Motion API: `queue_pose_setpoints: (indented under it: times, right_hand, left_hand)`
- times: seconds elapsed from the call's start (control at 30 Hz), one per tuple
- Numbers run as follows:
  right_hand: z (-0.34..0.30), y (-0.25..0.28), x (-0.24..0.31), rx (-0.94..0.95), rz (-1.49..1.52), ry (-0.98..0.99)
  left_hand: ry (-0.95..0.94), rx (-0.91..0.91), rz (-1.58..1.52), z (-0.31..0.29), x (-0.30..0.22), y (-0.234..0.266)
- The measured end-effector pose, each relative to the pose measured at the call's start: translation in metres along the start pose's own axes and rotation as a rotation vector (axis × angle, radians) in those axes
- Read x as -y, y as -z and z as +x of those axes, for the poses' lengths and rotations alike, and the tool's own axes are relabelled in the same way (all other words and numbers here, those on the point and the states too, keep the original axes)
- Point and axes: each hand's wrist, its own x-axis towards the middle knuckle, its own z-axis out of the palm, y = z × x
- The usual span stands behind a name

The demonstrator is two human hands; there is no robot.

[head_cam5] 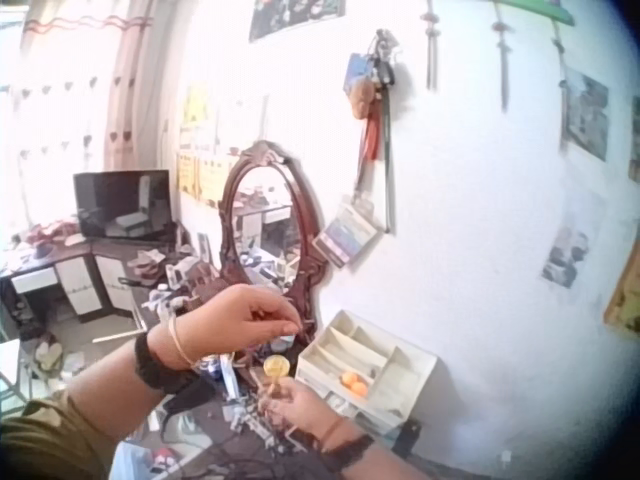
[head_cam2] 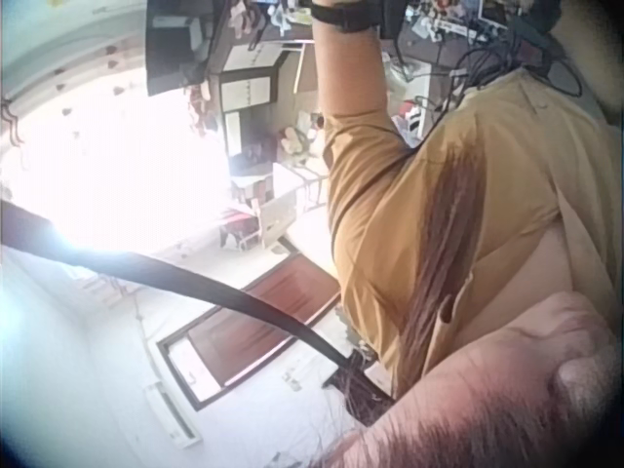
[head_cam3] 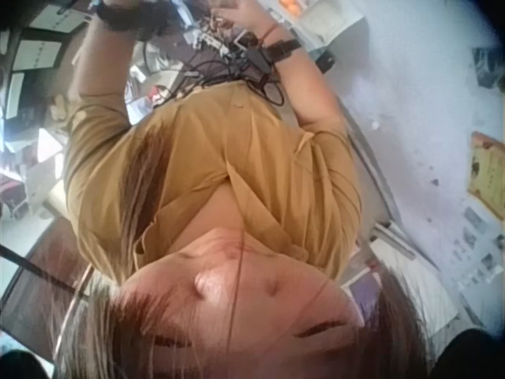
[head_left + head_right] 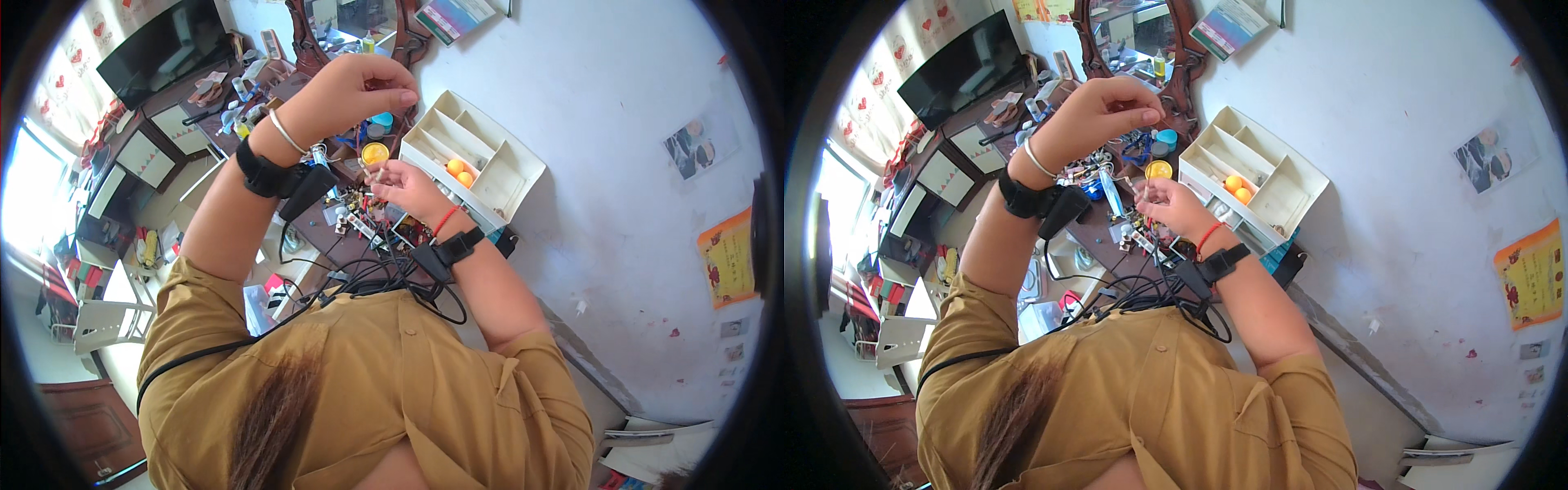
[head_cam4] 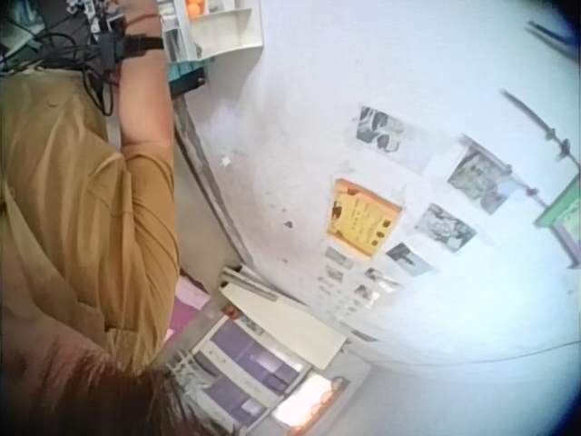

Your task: The person handles and organizes various small items including toy parts, cards, and plastic containers on a desk, placing some items into a small tiered organizer box.

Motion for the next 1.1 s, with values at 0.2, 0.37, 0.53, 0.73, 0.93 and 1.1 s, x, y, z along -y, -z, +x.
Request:
queue_pose_setpoints:
  times: [0.2, 0.37, 0.53, 0.73, 0.93, 1.1]
  right_hand:
    - [-0.055, 0.015, 0.015, -0.075, 0.190, -0.196]
    - [-0.109, 0.032, 0.018, -0.321, 0.310, -0.173]
    - [-0.154, 0.040, 0.024, -0.477, 0.232, -0.046]
    - [-0.194, 0.037, 0.034, -0.649, 0.123, -0.009]
    - [-0.208, 0.014, 0.073, -0.698, -0.097, 0.031]
    - [-0.205, -0.001, 0.063, -0.844, -0.311, 0.067]
  left_hand:
    - [0.073, -0.033, -0.136, 0.004, 0.005, -0.016]
    - [0.275, -0.037, -0.442, -0.007, 0.015, -0.024]
    - [0.383, -0.095, -0.580, -0.012, 0.027, -0.041]
    - [0.470, -0.170, -0.617, -0.033, 0.071, -0.086]
    - [0.187, -0.113, -0.135, -0.047, 0.061, -0.149]
    - [0.481, 0.378, -0.650, -0.055, 0.002, -0.190]
